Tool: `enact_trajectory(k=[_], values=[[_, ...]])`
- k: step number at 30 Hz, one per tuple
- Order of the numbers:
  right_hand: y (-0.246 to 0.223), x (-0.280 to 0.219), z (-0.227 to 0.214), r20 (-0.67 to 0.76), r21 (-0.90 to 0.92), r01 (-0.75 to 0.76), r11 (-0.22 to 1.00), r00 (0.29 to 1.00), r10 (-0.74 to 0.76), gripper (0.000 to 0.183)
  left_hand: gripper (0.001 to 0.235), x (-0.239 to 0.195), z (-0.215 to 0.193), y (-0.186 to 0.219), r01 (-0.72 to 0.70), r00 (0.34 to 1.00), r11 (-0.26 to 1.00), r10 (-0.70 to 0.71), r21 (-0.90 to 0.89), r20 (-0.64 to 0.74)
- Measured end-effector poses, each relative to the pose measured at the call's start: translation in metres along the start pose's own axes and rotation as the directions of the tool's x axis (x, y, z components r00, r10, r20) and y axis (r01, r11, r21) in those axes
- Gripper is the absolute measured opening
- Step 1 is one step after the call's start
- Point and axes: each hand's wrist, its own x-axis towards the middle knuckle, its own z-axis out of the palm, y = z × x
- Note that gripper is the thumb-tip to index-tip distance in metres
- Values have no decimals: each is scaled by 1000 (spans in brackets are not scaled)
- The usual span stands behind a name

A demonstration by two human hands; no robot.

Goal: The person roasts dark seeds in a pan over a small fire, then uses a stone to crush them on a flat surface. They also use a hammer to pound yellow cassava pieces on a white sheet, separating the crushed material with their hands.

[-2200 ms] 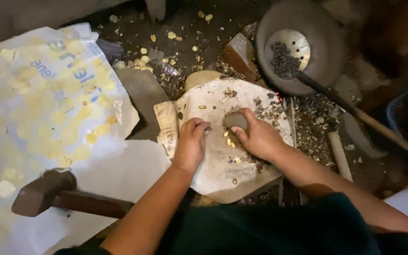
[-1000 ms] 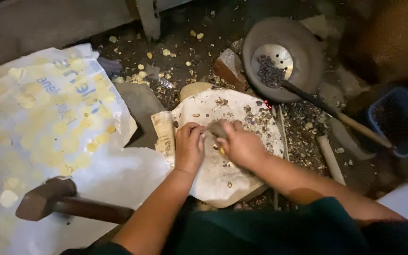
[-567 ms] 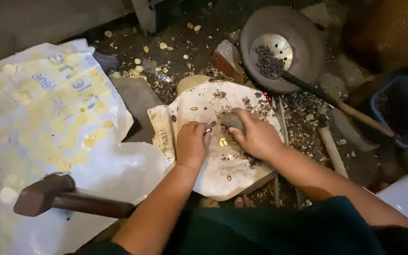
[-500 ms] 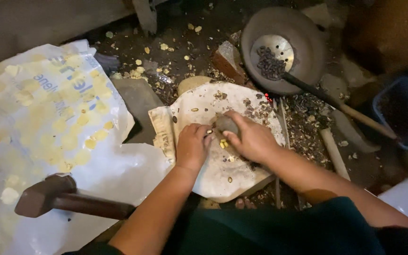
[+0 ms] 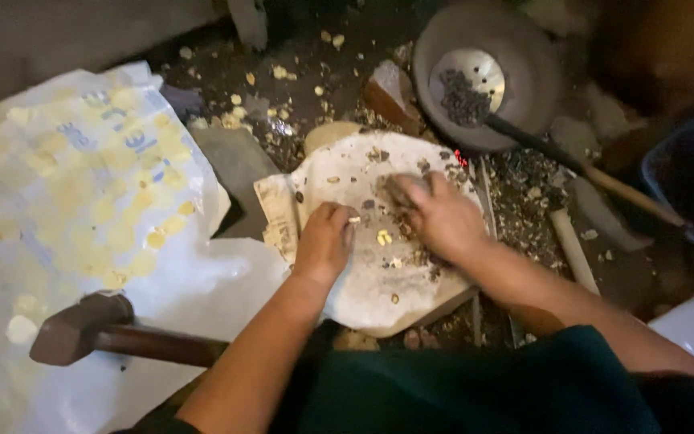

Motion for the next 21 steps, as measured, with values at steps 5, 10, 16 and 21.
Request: enact_trajectory(k=[5,10,16,21], values=[[7,-2,32,-19,-160,81,984,996,-85,52,17,6,-19,13,97,995,986,-97,-133,9],[5,-10,84,-55,121,378,918,926,-374,19,15,9,-16,22,192,978,924,-210,-330,-20],[-18,-14,75,105,119,310,943,941,-322,38,21,9,-8,29,552,775,388,-566,-738,282],[-23,-9,51,179,253,41,967,980,-88,33,38,4,-24,54,542,683,-39,-562,-840,467]])
